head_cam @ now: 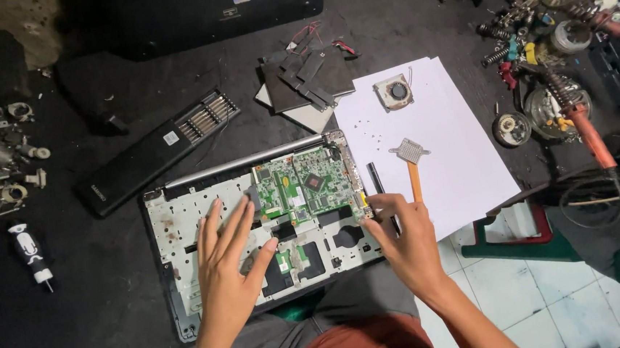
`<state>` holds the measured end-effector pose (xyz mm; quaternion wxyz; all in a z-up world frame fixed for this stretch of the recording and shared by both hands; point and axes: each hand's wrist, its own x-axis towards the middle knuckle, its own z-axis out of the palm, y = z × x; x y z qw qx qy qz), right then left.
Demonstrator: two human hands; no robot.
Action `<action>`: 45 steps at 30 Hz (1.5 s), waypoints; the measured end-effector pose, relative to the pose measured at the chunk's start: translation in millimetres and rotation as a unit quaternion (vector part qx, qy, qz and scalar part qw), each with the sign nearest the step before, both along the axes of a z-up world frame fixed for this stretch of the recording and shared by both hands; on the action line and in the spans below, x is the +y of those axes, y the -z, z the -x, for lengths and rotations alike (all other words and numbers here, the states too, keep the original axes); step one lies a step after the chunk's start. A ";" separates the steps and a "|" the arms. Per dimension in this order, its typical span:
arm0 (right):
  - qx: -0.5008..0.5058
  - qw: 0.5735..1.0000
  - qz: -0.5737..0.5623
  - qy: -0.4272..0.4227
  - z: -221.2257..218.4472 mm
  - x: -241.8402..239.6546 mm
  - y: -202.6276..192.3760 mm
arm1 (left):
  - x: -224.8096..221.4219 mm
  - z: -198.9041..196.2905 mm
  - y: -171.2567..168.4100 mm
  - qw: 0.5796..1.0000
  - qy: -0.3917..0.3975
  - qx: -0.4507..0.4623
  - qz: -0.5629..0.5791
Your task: Disassembling a laptop to remove the motherboard and clean internal components using a brush and screwdriver.
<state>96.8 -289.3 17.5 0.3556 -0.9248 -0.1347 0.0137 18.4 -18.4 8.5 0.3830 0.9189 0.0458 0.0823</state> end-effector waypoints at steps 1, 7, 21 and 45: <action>0.001 1.000 0.000 -0.001 -2.3 0.4 1.6 | 0.3 0.1 0.7 1.000 -0.001 0.001 0.000; -0.173 0.974 0.072 -0.131 -27.4 -5.2 1.9 | -1.2 0.9 -1.3 1.000 0.003 -0.011 -0.001; 0.077 0.964 -0.234 -0.100 -173.7 36.5 -62.5 | -2.7 -1.3 -5.4 0.999 -0.019 -0.026 0.022; 0.076 0.983 -0.145 -0.080 -165.7 24.8 -46.1 | -0.9 -1.1 -3.3 1.000 -0.010 -0.001 0.021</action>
